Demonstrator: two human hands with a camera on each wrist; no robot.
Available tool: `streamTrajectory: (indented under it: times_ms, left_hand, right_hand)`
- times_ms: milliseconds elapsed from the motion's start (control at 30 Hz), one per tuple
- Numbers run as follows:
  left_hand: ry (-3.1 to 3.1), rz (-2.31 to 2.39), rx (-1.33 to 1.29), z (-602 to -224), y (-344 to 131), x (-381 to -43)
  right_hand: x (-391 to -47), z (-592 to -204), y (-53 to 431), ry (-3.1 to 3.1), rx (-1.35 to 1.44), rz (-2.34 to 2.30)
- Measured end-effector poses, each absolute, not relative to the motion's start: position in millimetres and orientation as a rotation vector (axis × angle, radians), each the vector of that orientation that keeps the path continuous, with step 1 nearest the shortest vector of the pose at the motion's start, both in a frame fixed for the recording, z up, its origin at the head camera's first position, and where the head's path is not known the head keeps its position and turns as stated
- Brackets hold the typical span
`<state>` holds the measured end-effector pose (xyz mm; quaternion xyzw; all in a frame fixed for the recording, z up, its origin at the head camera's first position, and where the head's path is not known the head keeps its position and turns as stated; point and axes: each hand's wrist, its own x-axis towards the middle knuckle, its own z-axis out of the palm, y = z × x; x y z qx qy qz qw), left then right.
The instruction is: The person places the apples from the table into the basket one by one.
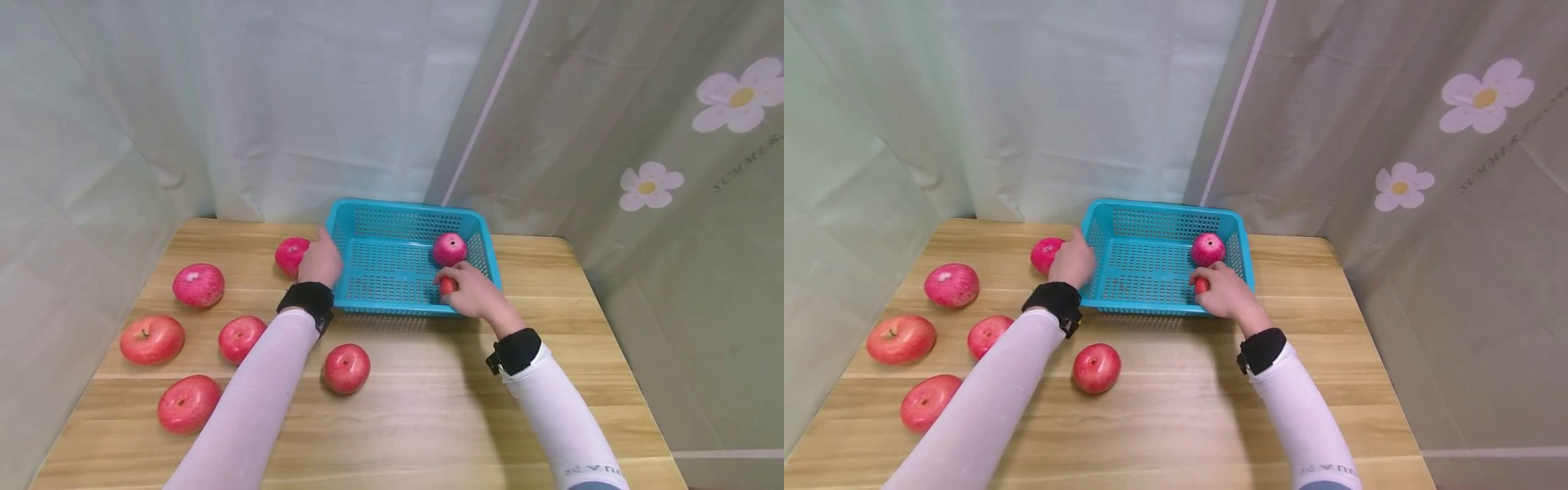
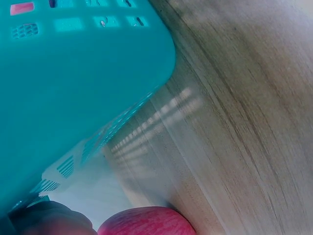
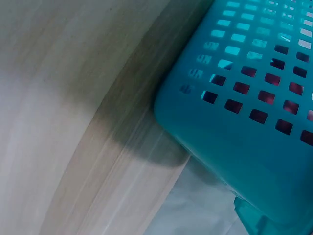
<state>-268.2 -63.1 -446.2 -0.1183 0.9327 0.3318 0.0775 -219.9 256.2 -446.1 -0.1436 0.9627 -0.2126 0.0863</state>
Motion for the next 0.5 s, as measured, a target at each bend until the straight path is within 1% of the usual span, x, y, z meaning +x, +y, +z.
streamTrajectory:
  times_ms: [500]
  left_hand:
    - [2.796,0.999,-0.346,-445.1,-62.6,-266.8]
  right_hand:
    - [-222.6,-443.4,254.7,2.790,-0.460,-0.447]
